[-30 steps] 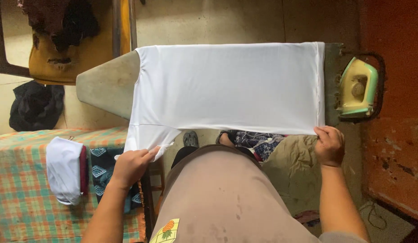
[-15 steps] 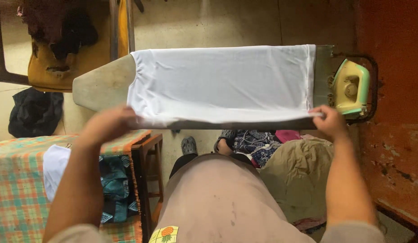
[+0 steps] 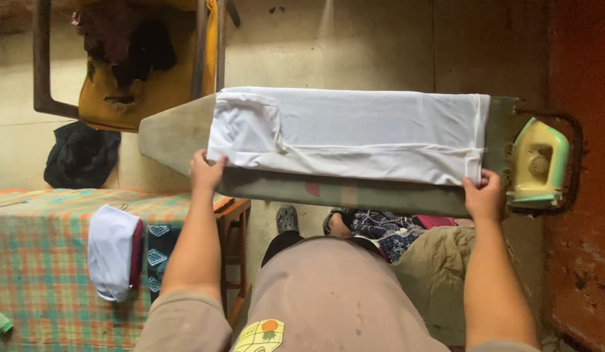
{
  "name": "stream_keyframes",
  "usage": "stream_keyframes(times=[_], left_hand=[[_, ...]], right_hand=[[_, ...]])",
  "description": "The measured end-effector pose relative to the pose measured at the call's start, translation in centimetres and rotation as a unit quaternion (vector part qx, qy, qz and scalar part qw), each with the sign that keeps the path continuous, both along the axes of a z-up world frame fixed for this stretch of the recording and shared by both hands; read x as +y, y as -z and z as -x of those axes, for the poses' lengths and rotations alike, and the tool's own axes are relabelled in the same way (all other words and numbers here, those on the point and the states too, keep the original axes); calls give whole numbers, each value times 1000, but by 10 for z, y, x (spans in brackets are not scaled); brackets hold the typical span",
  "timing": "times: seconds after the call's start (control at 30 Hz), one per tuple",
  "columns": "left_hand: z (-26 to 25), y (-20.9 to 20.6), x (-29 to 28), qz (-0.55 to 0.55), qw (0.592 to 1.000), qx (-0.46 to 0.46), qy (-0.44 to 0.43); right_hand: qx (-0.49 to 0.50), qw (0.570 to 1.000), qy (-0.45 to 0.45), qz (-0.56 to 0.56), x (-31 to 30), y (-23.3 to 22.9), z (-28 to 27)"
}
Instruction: Iron and fold a white shirt on an ironing board.
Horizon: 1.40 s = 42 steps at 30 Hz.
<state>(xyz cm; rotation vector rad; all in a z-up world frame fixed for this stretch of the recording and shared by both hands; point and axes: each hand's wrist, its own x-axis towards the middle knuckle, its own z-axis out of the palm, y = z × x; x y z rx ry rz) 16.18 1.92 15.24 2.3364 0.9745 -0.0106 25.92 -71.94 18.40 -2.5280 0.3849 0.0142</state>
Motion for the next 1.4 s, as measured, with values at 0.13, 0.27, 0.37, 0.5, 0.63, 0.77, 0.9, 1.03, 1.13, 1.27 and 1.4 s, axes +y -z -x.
stream_keyframes(times=[0.13, 0.27, 0.37, 0.5, 0.63, 0.77, 0.9, 1.03, 1.13, 1.27, 1.4], left_hand=[[12, 13, 3, 47, 991, -113, 55], [22, 28, 12, 219, 949, -221, 39], [14, 8, 12, 409, 892, -190, 15], [7, 18, 27, 375, 919, -108, 53], [22, -27, 30, 280, 949, -130, 65], [37, -78, 32, 324, 923, -203, 46], [56, -133, 24, 316, 918, -232, 59], [106, -143, 18, 283, 935, -203, 69], [139, -78, 16, 344, 921, -185, 11], [130, -39, 1, 410, 896, -167, -36], [119, -24, -1, 350, 937, -9, 13]], right_hand=[[-18, 997, 35, -72, -41, 58, 3], [-155, 963, 9, -220, -33, 30, 2], [-40, 895, 90, -436, -11, -7, 1], [143, 923, 64, -352, -20, -10, -9], [68, 942, 70, -321, -19, -33, -13], [-64, 944, 12, -323, -33, -38, -15], [-93, 931, 38, -352, -32, -83, -5], [-85, 931, 51, -351, -32, -94, 41], [-22, 946, 72, -317, -65, -5, 73], [110, 956, 113, -249, -55, 29, 84], [36, 960, 23, -277, -87, 55, 81]])
